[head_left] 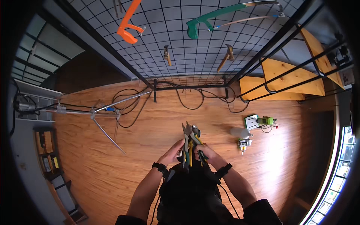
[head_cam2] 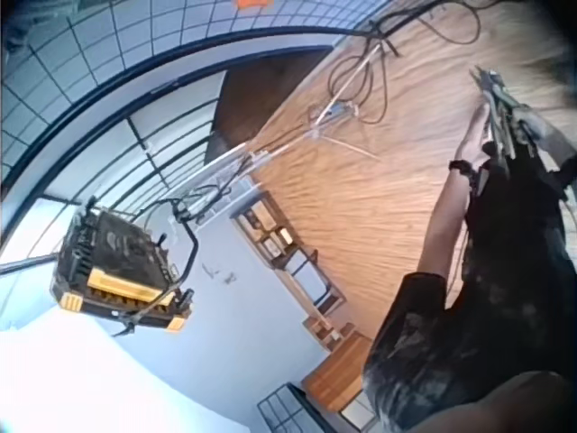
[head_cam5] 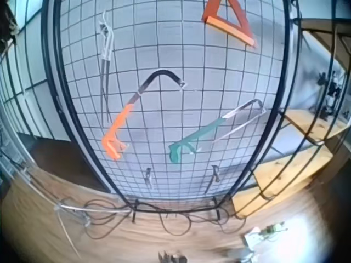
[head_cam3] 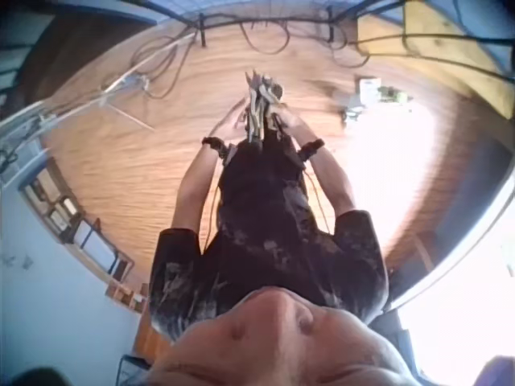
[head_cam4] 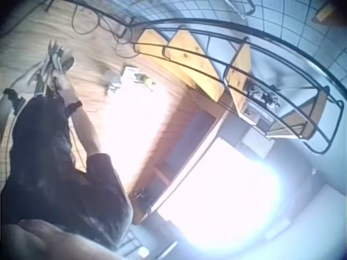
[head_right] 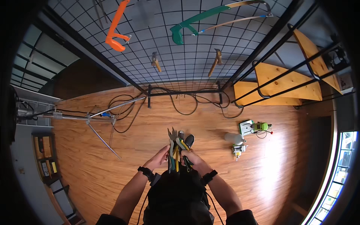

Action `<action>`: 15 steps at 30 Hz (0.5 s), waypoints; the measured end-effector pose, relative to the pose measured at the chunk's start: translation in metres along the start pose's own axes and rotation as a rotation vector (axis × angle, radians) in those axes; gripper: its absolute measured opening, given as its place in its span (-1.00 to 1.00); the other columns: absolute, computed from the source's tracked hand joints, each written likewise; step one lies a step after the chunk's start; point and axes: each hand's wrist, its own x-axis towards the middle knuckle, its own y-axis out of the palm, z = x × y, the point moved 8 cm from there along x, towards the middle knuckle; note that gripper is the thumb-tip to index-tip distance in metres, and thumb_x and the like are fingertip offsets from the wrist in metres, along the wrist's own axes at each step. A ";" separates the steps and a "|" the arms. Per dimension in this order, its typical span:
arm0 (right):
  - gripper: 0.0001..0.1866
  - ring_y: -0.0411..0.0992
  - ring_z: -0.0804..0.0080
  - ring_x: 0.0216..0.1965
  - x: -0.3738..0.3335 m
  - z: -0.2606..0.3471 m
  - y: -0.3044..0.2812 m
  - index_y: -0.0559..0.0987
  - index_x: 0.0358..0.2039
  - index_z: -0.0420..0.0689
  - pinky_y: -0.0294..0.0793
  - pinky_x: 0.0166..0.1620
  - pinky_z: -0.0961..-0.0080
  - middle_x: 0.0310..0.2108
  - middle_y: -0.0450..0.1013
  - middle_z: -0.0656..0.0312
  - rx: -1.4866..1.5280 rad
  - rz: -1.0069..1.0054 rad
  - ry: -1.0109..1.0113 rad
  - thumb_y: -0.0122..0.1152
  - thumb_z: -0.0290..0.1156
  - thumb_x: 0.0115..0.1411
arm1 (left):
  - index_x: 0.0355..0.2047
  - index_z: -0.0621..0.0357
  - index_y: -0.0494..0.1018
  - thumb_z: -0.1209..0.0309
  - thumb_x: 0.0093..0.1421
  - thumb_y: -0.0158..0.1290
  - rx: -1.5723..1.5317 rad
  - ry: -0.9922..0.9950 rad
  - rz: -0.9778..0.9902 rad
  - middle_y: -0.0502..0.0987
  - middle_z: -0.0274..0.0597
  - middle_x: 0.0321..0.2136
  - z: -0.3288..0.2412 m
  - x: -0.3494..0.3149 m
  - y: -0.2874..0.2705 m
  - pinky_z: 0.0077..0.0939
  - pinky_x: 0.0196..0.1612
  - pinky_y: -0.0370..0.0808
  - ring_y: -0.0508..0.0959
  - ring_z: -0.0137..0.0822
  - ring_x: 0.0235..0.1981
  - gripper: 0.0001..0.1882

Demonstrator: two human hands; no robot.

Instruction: The recorder is hanging various tools, such as pliers and hammers, on a metal grid wall.

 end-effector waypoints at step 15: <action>-0.82 0.41 0.48 -0.52 0.286 0.008 -0.096 0.46 -0.39 -0.22 0.42 -0.46 0.52 -0.54 0.39 0.25 -0.196 -0.083 0.056 0.05 -0.36 0.08 | -0.01 0.25 0.35 0.50 0.12 0.06 -0.002 0.072 -0.141 0.51 -0.26 -0.24 0.003 0.216 -0.161 -0.52 -0.10 0.41 0.49 -0.44 -0.20 -0.61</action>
